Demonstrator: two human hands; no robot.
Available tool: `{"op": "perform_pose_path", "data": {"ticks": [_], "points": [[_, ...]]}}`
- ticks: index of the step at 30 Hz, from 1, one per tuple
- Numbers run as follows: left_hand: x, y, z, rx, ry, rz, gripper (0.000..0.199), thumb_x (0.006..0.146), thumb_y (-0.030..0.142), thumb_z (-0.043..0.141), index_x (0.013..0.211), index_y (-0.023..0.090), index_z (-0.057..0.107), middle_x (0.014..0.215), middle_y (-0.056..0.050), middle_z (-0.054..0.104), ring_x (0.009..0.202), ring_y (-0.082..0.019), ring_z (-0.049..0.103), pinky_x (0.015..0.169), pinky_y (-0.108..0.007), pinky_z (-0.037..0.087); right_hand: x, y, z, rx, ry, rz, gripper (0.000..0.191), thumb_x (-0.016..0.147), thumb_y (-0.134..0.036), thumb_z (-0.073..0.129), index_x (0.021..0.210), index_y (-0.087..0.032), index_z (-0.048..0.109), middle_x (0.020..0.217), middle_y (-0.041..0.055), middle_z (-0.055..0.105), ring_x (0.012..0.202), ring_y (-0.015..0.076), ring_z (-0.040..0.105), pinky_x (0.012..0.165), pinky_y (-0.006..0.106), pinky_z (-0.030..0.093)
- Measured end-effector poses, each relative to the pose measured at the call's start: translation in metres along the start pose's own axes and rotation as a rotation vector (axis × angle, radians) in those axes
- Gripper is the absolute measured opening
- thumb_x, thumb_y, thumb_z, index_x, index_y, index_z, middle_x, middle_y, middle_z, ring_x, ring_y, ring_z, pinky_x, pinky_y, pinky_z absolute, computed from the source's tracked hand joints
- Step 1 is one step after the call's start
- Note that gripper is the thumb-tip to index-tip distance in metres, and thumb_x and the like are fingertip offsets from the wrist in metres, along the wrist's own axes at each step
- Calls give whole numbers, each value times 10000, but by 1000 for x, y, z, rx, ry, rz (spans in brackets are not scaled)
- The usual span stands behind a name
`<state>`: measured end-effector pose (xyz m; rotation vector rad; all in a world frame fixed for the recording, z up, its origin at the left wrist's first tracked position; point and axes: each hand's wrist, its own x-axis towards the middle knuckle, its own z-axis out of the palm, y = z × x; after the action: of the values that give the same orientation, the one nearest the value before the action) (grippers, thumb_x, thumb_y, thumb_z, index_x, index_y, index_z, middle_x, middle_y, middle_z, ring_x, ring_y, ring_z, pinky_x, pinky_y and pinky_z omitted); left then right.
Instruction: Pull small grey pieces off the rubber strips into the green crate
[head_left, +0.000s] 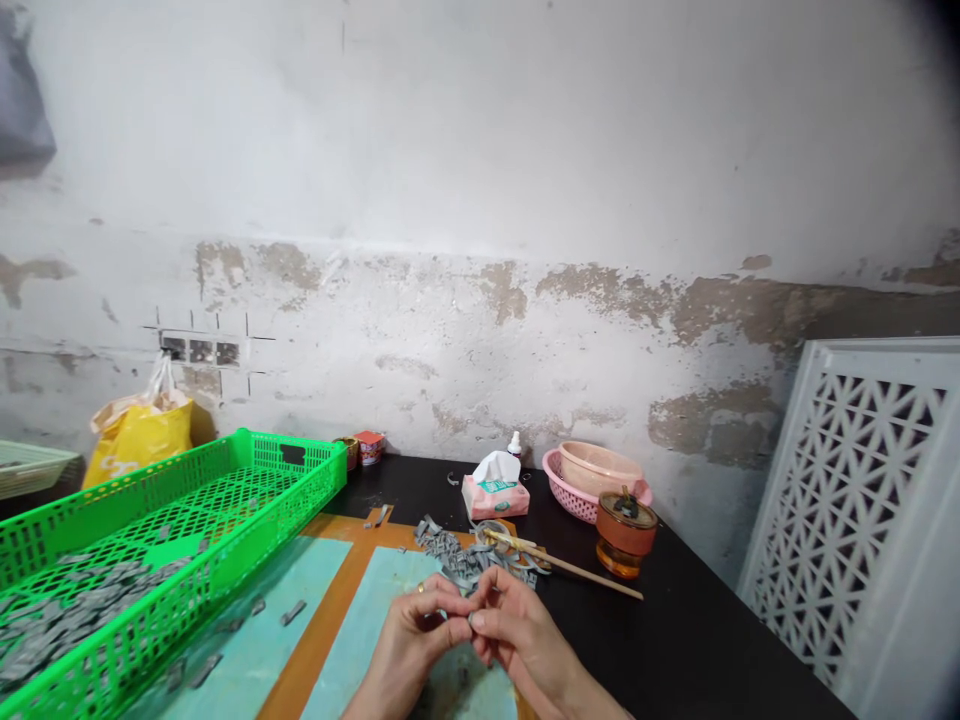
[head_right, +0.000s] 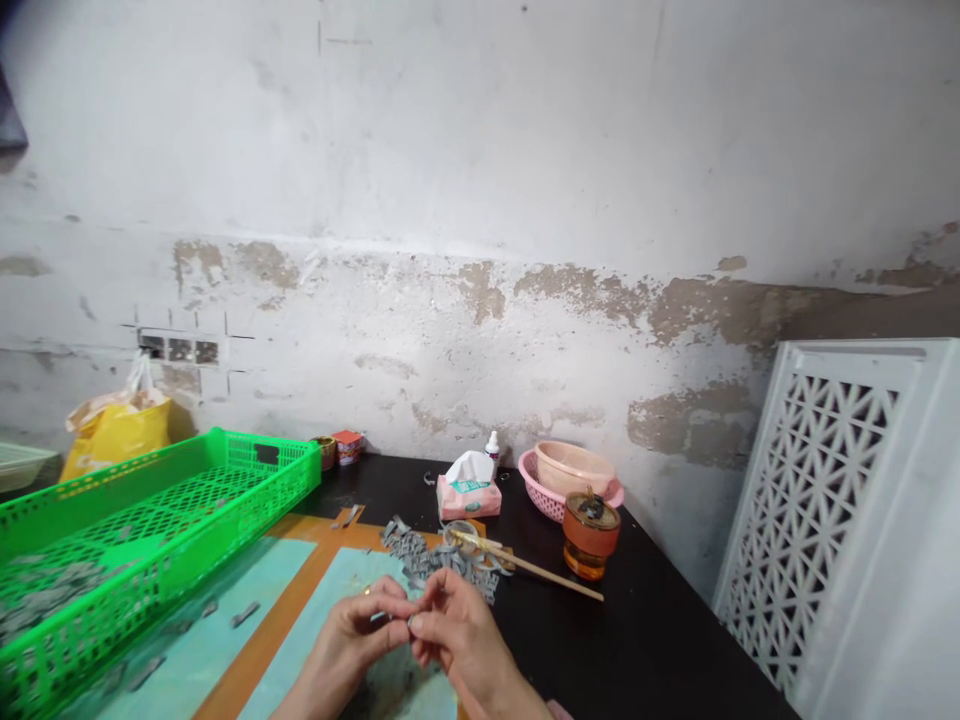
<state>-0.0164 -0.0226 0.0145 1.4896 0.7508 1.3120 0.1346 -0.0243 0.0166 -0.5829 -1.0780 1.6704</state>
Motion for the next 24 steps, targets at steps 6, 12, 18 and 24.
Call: {"op": "perform_pose_path", "data": {"ticks": [6,12,18,24], "points": [[3,4,3,91,107,66,167,662,322,782,618,188,693,666,1,565,672,-172,526,642,-267,392,2,-2,0,14,-24,-103,284,637,-178,729,728,-182,460,723,-38,568,537,64,459,533,205,308],[1,4,0,119,49,8,218,663,361,771,628,173,667,667,0,569,676,-173,525,645,-269,389,4,1,-6,-73,-71,-171,281,656,-215,729,733,-193,459,717,-38,534,574,83,413,550,221,301],[-2,8,-2,127,-6,-87,264,645,374,781,634,155,636,654,8,552,657,-156,485,616,-255,360,2,-3,-7,-302,-105,-271,263,692,-284,734,749,-193,495,725,-28,503,670,119,435,614,251,330],[-1,6,-5,119,-25,-76,262,663,390,764,658,154,650,670,3,567,683,-166,507,646,-265,373,0,-1,-6,-275,-90,-253,278,698,-300,736,751,-193,484,726,-32,516,648,110,445,600,244,344]]}}
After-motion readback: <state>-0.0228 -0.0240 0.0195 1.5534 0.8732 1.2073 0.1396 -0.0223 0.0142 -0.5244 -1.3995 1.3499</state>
